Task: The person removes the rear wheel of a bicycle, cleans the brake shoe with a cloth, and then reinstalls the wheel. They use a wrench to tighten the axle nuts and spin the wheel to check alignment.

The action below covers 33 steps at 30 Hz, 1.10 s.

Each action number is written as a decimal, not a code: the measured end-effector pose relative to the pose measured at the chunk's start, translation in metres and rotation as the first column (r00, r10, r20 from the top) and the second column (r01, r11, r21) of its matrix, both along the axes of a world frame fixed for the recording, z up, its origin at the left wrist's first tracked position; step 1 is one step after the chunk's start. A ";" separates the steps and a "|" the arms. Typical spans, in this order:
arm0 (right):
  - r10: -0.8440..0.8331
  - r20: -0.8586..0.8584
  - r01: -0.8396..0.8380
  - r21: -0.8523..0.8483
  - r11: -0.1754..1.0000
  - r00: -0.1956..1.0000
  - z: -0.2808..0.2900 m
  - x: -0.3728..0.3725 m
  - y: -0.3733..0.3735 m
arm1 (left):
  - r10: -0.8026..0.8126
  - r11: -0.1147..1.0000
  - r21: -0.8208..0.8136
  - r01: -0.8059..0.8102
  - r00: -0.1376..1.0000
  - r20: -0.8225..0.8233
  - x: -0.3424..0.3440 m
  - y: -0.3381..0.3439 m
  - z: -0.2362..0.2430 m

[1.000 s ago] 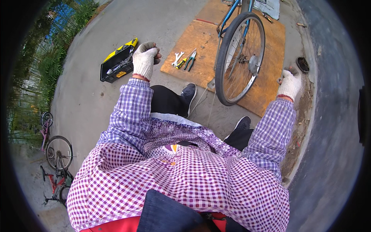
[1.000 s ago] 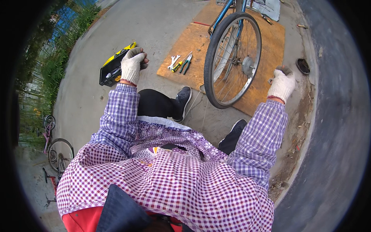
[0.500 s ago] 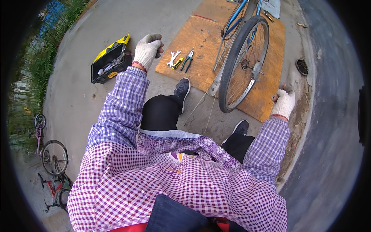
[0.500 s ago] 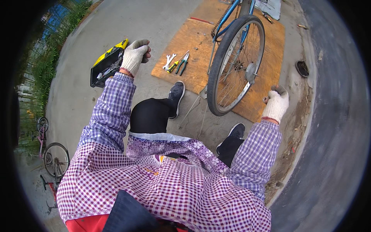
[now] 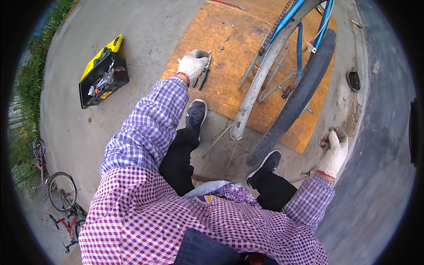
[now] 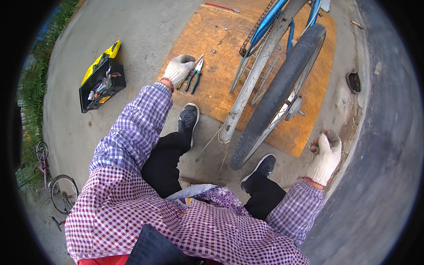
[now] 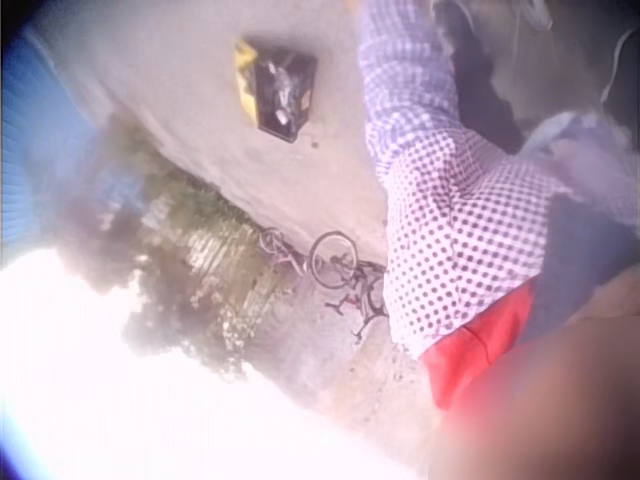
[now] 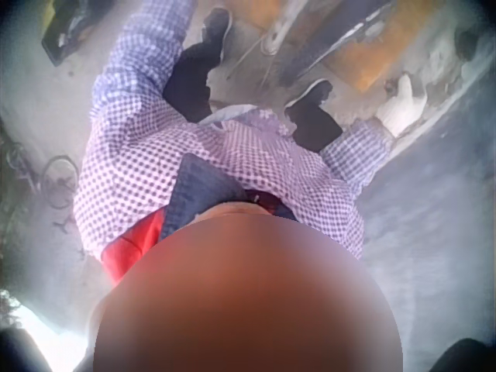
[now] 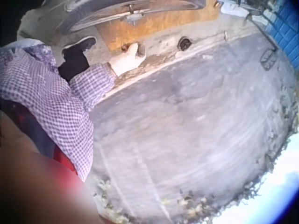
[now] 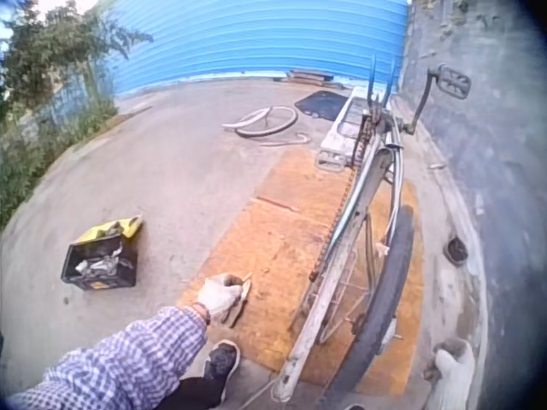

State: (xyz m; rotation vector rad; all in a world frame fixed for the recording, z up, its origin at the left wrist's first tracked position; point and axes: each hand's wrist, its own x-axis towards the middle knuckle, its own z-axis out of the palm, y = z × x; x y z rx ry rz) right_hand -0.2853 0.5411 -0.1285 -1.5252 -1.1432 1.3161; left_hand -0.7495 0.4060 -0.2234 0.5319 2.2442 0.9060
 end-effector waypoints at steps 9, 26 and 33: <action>0.020 0.012 -0.021 0.012 1.000 1.000 -0.005 0.013 -0.022 | 0.114 0.993 0.046 -0.108 0.984 -0.139 -0.040 -0.037 -0.019; -0.011 0.043 0.009 0.046 0.999 0.999 0.013 0.035 -0.016 | 0.029 0.998 -0.048 -0.044 0.960 -0.278 -0.025 -0.036 -0.041; 0.119 -0.048 -0.112 0.124 0.986 0.992 -0.008 0.045 0.005 | 0.084 0.996 -0.010 -0.088 0.979 -0.188 -0.021 -0.020 -0.001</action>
